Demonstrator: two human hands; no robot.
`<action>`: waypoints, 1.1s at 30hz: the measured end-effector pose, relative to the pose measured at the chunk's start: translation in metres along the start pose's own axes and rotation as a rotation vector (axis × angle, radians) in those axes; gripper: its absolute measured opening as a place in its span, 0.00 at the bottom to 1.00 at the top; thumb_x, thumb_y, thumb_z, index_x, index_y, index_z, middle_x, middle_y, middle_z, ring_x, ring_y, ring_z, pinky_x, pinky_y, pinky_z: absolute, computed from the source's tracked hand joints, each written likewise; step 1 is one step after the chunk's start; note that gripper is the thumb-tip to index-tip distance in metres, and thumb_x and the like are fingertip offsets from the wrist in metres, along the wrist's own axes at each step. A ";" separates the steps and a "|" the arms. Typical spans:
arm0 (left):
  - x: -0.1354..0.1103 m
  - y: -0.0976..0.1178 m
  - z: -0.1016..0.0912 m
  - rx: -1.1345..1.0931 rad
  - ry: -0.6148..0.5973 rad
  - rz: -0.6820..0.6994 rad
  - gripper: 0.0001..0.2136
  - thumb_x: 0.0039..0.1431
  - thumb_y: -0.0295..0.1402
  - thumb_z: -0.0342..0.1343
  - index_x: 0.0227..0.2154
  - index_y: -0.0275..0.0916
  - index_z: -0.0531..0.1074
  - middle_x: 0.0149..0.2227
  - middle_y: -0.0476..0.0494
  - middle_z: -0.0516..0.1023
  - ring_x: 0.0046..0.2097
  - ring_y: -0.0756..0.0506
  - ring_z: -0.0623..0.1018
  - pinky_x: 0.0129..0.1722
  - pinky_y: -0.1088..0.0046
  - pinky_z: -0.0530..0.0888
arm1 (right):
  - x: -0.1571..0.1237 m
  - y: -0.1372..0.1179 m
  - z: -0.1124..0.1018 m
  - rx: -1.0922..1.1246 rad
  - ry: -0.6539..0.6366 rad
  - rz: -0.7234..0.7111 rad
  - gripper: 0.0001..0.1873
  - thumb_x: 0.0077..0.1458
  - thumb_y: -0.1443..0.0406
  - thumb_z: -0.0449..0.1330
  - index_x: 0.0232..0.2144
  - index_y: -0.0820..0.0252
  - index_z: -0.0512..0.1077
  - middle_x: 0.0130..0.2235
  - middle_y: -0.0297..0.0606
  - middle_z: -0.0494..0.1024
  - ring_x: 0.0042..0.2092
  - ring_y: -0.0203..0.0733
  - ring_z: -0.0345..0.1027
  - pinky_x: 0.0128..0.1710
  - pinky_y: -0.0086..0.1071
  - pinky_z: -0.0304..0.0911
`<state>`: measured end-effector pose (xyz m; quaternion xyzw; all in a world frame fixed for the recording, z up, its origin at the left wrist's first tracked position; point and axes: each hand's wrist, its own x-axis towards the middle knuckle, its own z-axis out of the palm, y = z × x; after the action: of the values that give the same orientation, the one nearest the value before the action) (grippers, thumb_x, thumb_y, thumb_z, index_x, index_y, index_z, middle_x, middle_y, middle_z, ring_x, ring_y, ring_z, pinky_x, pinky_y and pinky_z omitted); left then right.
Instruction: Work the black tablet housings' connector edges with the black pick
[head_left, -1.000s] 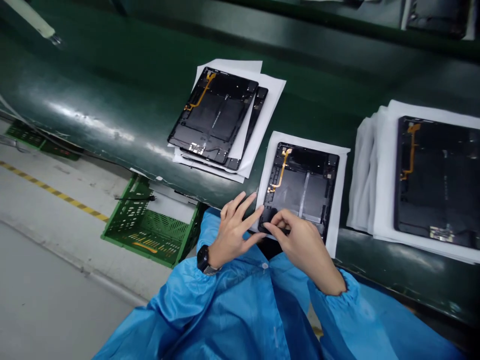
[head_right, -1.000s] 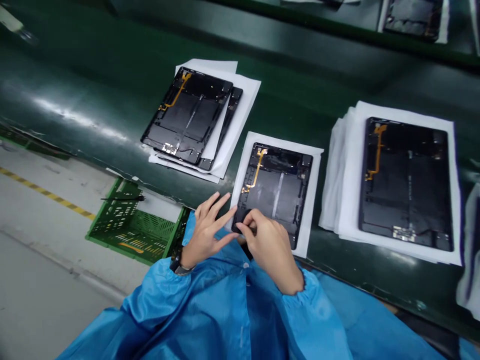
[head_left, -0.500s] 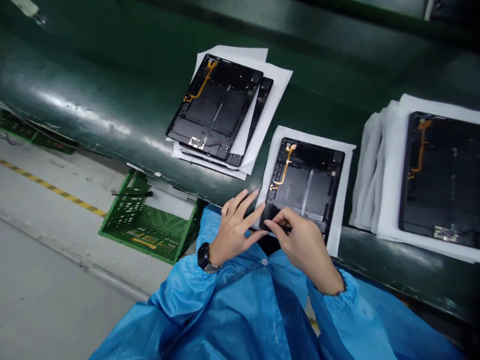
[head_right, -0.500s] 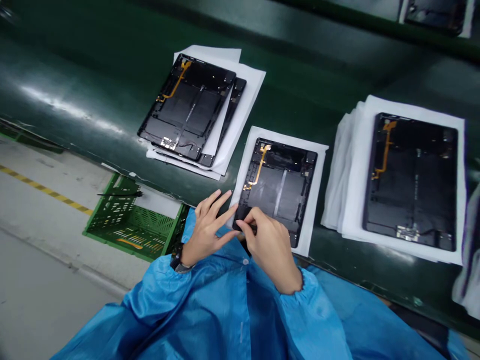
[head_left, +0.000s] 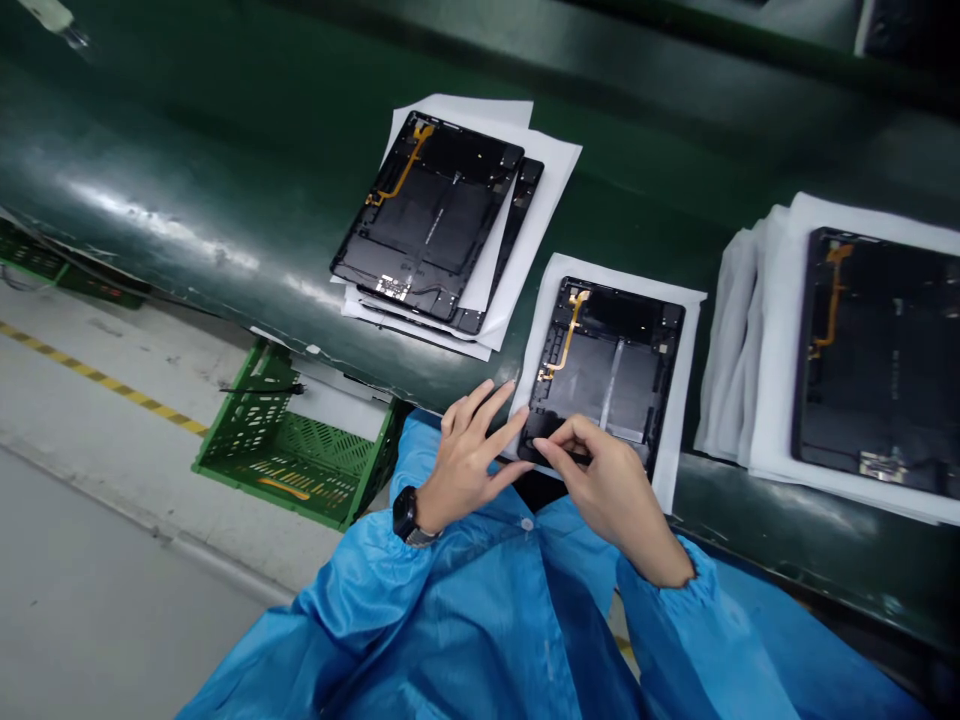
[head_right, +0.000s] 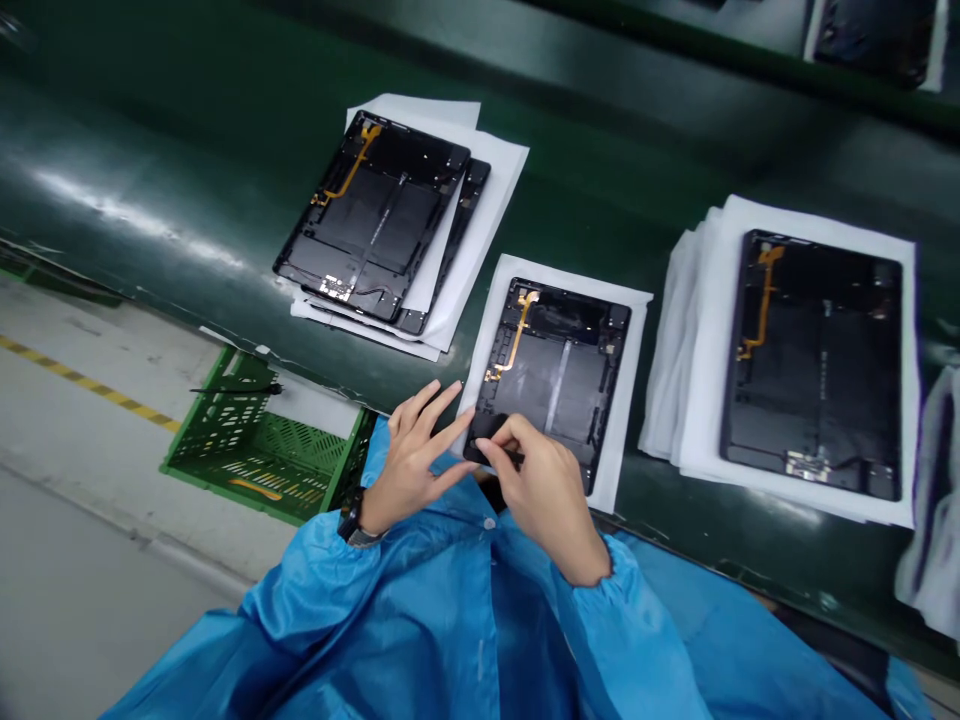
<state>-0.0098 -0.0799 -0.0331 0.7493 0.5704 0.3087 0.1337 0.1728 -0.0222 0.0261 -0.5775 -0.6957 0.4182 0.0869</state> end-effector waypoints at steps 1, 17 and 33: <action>0.000 0.000 0.000 0.001 0.004 0.002 0.26 0.67 0.43 0.59 0.63 0.38 0.67 0.69 0.31 0.64 0.72 0.34 0.59 0.65 0.52 0.59 | 0.000 0.001 0.000 0.011 0.004 0.004 0.13 0.63 0.55 0.59 0.30 0.53 0.69 0.28 0.30 0.79 0.32 0.43 0.73 0.34 0.32 0.57; 0.000 0.000 0.000 0.006 -0.006 -0.003 0.26 0.67 0.43 0.59 0.63 0.38 0.67 0.69 0.31 0.64 0.72 0.35 0.58 0.65 0.52 0.60 | -0.002 -0.010 0.003 -0.168 0.048 -0.030 0.10 0.62 0.59 0.60 0.29 0.54 0.67 0.28 0.31 0.78 0.30 0.41 0.70 0.31 0.32 0.53; 0.001 0.001 -0.001 0.006 -0.009 -0.034 0.28 0.67 0.45 0.59 0.66 0.40 0.64 0.69 0.32 0.65 0.72 0.35 0.59 0.66 0.53 0.58 | -0.027 0.007 -0.038 0.510 0.282 0.018 0.22 0.67 0.49 0.55 0.33 0.57 0.79 0.30 0.37 0.75 0.33 0.40 0.70 0.34 0.32 0.66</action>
<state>-0.0091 -0.0797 -0.0316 0.7412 0.5836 0.3013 0.1389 0.2094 -0.0274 0.0556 -0.5956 -0.5440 0.4961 0.3214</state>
